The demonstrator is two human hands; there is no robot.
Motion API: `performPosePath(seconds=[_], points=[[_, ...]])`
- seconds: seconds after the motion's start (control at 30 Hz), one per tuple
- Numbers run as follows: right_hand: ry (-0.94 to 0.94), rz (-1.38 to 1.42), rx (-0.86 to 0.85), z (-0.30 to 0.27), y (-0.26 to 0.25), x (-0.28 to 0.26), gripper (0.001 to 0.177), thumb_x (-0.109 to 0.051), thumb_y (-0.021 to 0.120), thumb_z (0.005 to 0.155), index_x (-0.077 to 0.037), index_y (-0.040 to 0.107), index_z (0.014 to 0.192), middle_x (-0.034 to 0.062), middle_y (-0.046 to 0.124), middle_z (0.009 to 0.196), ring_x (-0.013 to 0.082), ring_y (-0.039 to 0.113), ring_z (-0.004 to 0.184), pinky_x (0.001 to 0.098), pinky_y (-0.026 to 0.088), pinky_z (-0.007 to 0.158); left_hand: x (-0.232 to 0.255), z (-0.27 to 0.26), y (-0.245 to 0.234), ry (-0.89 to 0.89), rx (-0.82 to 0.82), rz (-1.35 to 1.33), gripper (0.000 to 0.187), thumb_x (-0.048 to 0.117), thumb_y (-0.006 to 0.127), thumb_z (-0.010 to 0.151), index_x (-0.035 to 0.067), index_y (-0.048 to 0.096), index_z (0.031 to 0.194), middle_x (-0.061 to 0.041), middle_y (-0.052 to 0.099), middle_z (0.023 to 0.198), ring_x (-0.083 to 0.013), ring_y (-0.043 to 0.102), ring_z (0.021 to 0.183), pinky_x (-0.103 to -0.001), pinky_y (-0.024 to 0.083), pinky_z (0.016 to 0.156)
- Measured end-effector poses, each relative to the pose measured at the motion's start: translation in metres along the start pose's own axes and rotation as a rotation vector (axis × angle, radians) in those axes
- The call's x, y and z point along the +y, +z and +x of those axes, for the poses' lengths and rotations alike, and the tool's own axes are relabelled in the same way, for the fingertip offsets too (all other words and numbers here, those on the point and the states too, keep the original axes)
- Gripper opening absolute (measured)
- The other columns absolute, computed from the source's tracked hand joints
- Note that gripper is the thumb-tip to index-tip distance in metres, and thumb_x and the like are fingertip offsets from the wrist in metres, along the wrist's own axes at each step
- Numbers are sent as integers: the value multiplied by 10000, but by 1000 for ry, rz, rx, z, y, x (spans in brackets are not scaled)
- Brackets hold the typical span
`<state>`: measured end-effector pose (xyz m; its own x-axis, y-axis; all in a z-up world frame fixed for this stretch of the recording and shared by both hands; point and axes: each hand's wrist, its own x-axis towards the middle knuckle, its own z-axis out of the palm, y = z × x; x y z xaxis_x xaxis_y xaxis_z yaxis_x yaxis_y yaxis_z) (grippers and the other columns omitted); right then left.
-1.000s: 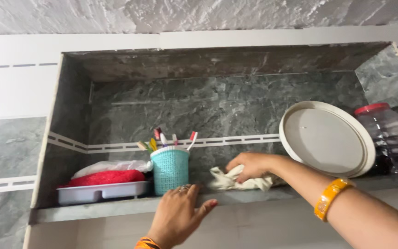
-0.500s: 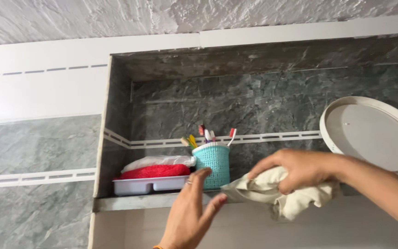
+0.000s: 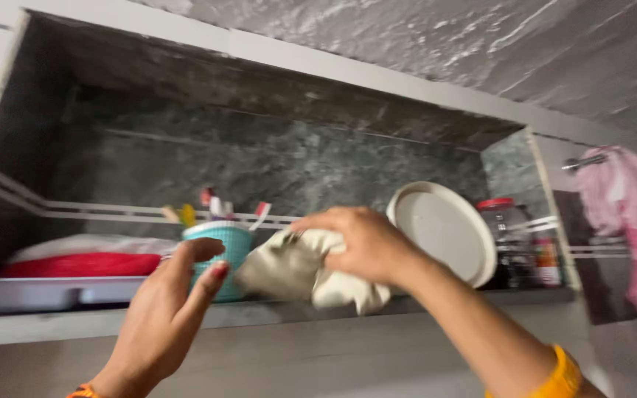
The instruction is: The person arranges toothbrushes in a holder, wipes the shelf with a cloth, and restocks items including tea boxes, a whey protein bag, toothpaste, and a large jar. The person places the holder on the upper shelf and aligns the items on the lower shelf.
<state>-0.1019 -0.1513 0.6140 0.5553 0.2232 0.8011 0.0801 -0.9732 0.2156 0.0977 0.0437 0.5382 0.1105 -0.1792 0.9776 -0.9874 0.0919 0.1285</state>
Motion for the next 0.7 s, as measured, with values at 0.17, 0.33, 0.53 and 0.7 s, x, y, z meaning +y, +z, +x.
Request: performPosePath(seconds=[0.17, 0.33, 0.53, 0.7], points=[[373, -394, -186, 5, 1, 77, 574, -167, 700, 725, -344, 701, 1272, 96, 759, 1166, 279, 733, 1075, 371, 554, 972, 15, 15, 86, 15, -246, 138, 774, 668, 522, 853, 61, 554, 1331, -236, 673, 1170, -401, 640, 1112, -467, 507, 930], [521, -455, -461, 5, 57, 162, 384, -267, 654, 809, -275, 770, 1176, 88, 730, 1206, 297, 684, 1136, 441, 531, 964, 28, 19, 145, 92, -309, 319, 1016, 807, 469, 846, -37, 459, 1413, -306, 627, 1213, -437, 595, 1171, -479, 490, 967], [120, 22, -538, 26, 66, 172, 300, -267, 674, 856, -105, 717, 1106, 178, 777, 1074, 350, 740, 1002, 412, 572, 820, 31, 31, 161, -177, -91, 223, 945, 761, 460, 832, 17, 451, 1415, -233, 620, 1279, -405, 632, 1140, -470, 527, 911], [223, 229, -443, -1, -9, 165, 621, -70, 806, 713, -176, 672, 1309, 73, 751, 1200, 190, 728, 1072, 323, 574, 890, 49, 35, 171, -9, -60, 145, 855, 715, 460, 850, 37, 522, 1367, -171, 649, 1277, -370, 636, 1155, -458, 516, 908]])
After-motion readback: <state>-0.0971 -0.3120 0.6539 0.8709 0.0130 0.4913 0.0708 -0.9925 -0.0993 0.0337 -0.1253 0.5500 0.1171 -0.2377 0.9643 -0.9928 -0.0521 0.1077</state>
